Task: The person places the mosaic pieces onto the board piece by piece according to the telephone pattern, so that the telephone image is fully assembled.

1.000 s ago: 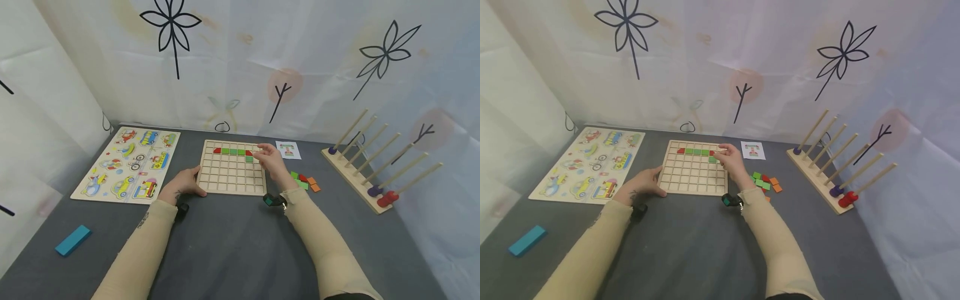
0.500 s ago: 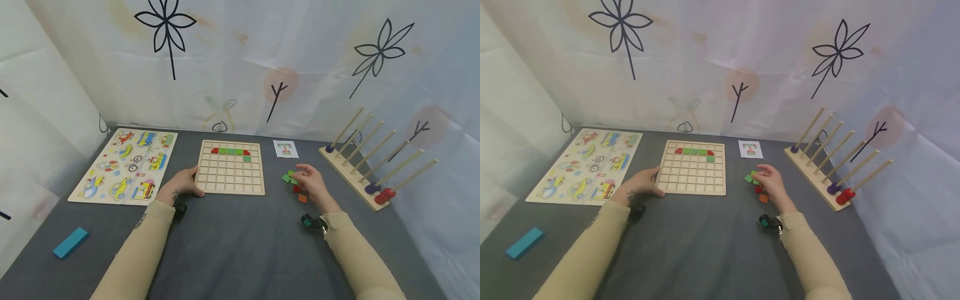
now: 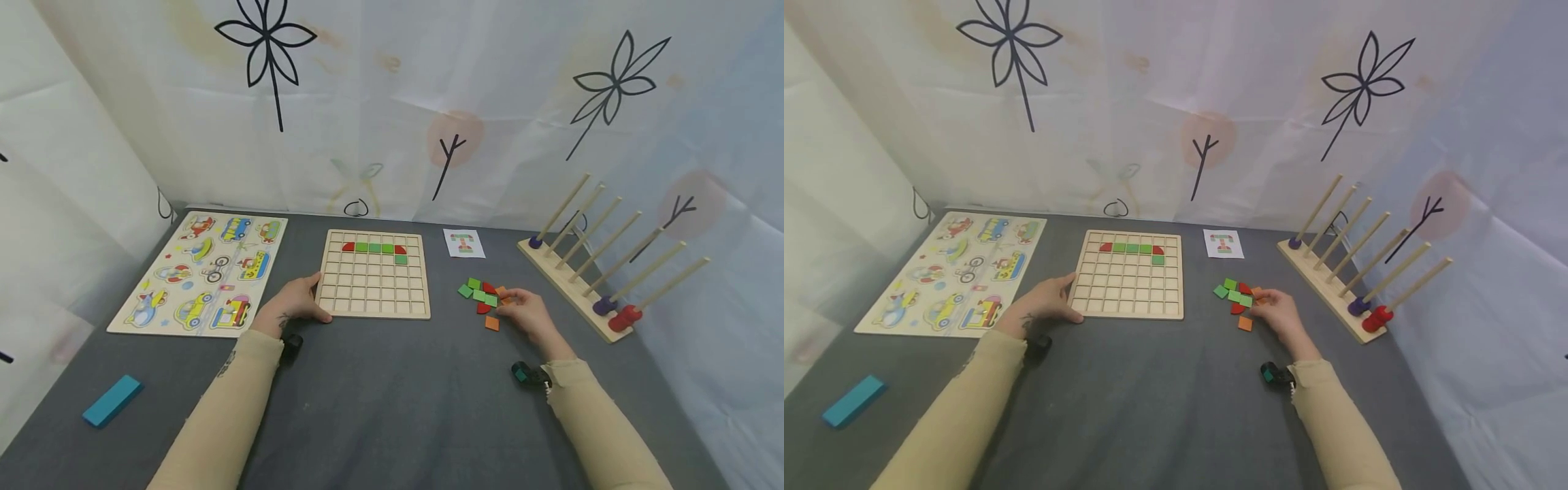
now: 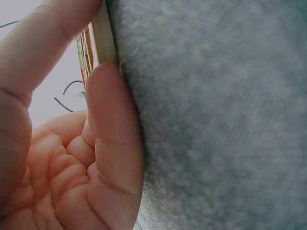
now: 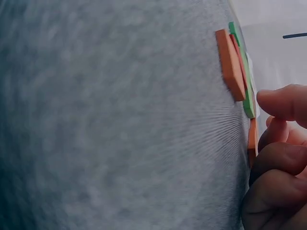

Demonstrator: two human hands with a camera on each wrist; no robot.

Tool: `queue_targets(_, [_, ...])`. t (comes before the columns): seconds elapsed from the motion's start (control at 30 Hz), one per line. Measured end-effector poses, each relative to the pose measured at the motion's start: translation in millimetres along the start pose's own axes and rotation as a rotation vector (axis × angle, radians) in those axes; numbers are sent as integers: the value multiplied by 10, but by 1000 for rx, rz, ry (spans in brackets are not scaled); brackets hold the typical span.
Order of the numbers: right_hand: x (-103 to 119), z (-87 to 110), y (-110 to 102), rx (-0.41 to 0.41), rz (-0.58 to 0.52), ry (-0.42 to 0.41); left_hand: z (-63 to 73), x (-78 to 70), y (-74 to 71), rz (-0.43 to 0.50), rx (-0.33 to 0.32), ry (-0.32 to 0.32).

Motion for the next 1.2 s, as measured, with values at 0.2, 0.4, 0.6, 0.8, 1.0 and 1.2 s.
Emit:
queue_targets(0.2, [35, -27, 36, 9, 102, -25, -3, -2, -3, 2, -2, 0])
queue_targets(0.4, [91, -44, 115, 52, 170, -19, -6, 9, 3, -1, 2, -5])
queue_targets(0.6, [92, -75, 138, 62, 230, -9, 2, 14, 16, 5, 8, -16])
queue_targets(0.8, [95, -99, 78, 29, 262, -7, 6, 5, 2, 1, 3, -6])
queue_targets(1.0, [267, -100, 25, -47, 176, -50, 19, -10, -15, 6, 5, -6])
queue_targets(1.2, [665, -138, 276, -74, -179, -177, 35, -26, -13, 23, 15, -12])
Point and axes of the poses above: each hand's wrist, its own z-axis away from the middle knuckle, its own y-axis out of the palm, x = y × z, the point moved 10 cm from there along -z, towards the middle knuckle, and after that the axes turned 5 degrees about -z, right-handed, at the moved point
